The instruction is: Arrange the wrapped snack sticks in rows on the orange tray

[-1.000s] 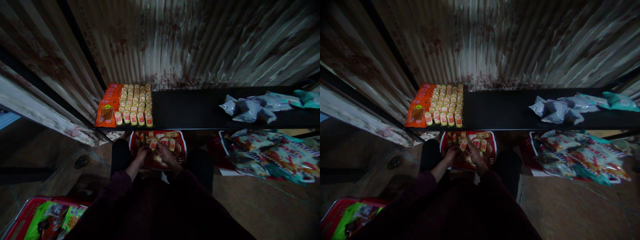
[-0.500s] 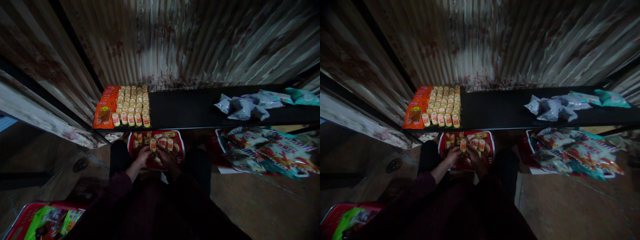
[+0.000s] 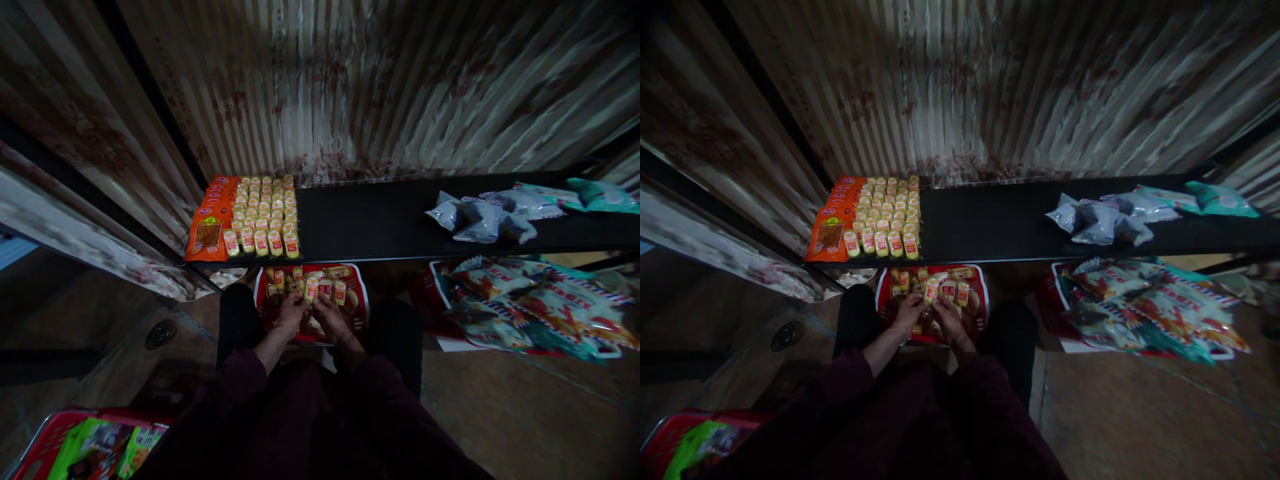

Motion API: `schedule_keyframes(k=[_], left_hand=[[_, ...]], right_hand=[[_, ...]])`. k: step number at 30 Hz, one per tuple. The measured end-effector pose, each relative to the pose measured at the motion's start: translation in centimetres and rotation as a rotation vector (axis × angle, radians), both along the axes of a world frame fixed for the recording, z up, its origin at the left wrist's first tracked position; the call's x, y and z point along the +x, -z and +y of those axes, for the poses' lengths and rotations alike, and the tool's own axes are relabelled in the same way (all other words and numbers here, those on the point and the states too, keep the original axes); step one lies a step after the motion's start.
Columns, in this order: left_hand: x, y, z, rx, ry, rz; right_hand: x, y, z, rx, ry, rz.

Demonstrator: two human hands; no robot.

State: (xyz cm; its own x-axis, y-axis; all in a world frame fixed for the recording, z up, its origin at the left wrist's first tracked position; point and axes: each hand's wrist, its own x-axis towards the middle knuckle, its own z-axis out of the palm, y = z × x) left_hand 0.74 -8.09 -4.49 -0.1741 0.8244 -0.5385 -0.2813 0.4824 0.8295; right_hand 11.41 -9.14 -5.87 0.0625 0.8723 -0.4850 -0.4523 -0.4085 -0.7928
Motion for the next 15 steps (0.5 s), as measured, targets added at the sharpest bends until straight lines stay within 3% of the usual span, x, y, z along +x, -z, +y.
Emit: schedule_keyframes(k=[6,15], left_hand=[[0.3,-1.6,-0.1,0.082,0.116,0.034],[0.7,-3.3,-0.2,0.122,0.166,0.026]], right_hand=[[0.6,-0.4,0.1,-0.008,0.059,0.045],[1.6,-1.2,0.1,0.004,0.029,0.020]])
